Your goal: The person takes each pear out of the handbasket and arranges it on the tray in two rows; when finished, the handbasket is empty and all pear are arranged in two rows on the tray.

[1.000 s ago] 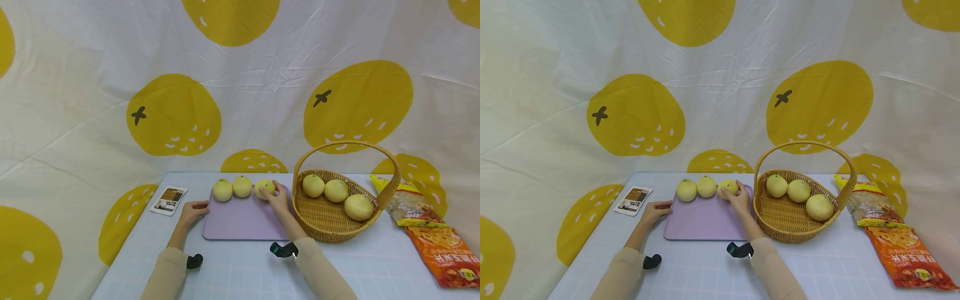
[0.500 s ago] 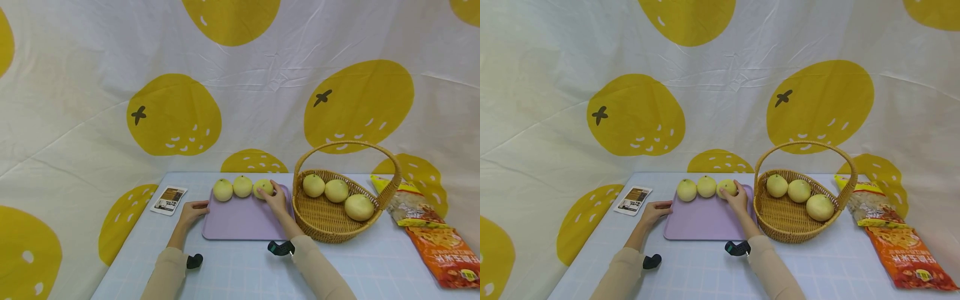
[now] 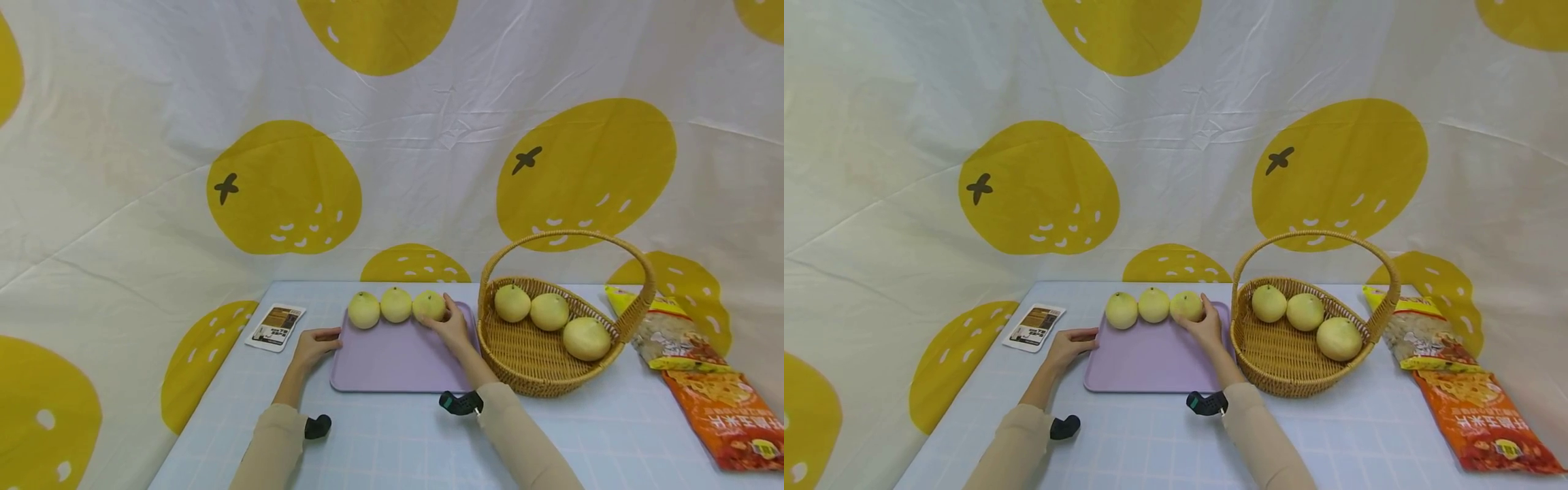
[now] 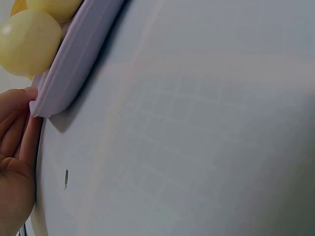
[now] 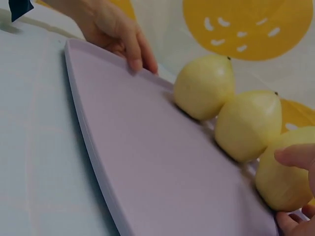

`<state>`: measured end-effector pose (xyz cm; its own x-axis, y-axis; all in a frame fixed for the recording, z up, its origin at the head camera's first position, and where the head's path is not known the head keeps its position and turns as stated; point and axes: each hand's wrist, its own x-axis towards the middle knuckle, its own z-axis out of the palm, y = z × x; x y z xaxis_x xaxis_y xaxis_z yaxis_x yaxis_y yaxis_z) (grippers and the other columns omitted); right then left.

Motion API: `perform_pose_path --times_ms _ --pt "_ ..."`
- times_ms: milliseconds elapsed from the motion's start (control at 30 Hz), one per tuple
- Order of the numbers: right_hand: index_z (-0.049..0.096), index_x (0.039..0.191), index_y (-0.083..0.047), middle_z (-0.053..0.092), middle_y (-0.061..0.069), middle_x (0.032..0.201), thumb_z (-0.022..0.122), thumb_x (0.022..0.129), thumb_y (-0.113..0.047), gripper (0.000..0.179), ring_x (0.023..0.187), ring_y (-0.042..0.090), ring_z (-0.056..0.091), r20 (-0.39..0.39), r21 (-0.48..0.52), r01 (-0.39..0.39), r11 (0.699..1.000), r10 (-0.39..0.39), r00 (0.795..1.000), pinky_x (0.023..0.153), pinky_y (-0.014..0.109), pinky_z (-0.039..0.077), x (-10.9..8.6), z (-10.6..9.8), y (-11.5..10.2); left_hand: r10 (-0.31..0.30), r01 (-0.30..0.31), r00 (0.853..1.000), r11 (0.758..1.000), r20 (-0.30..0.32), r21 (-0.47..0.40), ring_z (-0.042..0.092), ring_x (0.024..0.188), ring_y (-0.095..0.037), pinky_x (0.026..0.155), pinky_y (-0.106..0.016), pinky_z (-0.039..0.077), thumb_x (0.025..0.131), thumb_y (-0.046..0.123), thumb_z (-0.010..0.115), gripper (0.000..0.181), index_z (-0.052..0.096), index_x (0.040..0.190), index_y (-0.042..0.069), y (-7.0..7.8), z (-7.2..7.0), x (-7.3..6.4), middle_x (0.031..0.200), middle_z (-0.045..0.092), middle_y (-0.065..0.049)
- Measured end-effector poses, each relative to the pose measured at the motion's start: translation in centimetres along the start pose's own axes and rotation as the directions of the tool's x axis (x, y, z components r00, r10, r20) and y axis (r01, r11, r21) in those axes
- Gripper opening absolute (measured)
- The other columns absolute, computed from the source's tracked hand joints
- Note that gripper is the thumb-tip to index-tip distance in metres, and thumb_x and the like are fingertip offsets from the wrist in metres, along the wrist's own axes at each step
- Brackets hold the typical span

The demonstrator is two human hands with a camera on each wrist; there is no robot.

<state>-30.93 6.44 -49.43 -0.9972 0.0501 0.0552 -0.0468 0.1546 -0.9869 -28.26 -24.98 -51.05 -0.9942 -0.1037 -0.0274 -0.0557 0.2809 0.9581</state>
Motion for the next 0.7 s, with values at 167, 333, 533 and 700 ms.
perform_pose_path --times_ms 167,333,533,700 --pt "0.031 0.144 0.002 0.044 0.029 0.134 0.075 0.077 -0.005 0.080 0.117 0.040 0.050 -0.032 0.041 0.030 0.999 -0.029 0.999 0.100 0.046 0.042 -0.2 -0.1 0.1 -0.006 0.006 1.000 1.000 0.001 -0.001 0.064 0.102 -0.030 0.086 -0.032 0.053 0.074 -0.001 0.074 0.038 0.065 0.110 -0.007 0.0 0.0 0.0 0.106 0.068 -0.021" --pt "0.032 0.141 0.006 0.046 0.032 0.129 0.074 0.078 -0.006 0.077 0.114 0.042 0.052 -0.049 0.002 0.030 1.000 -0.029 0.998 0.096 0.046 0.045 -0.4 -0.3 0.0 0.001 -0.001 1.000 1.000 0.000 -0.003 0.064 0.100 -0.029 0.083 -0.028 0.053 0.074 -0.002 0.074 0.038 0.065 0.110 -0.008 0.1 -0.1 -0.1 0.106 0.067 -0.023" --pt "0.028 0.143 0.007 0.037 0.034 0.138 0.073 0.081 -0.010 0.078 0.121 0.046 0.045 -0.011 -0.088 0.064 0.994 -0.065 0.998 0.101 0.050 0.040 -1.2 -0.8 -0.5 0.017 -0.017 1.000 1.000 0.020 -0.012 0.065 0.098 -0.027 0.081 -0.026 0.054 0.075 -0.002 0.074 0.039 0.063 0.112 -0.011 0.3 -0.1 -0.2 0.108 0.065 -0.025" --pt "0.031 0.142 0.007 0.036 0.031 0.140 0.073 0.082 -0.015 0.076 0.124 0.049 0.038 0.005 -0.204 0.186 0.961 -0.189 0.982 0.101 0.053 0.038 -2.1 -1.3 -1.3 0.021 -0.021 1.000 1.000 0.014 -0.006 0.067 0.093 -0.022 0.079 -0.025 0.054 0.074 -0.003 0.074 0.039 0.063 0.111 -0.011 0.2 -0.2 -0.2 0.107 0.066 -0.024"
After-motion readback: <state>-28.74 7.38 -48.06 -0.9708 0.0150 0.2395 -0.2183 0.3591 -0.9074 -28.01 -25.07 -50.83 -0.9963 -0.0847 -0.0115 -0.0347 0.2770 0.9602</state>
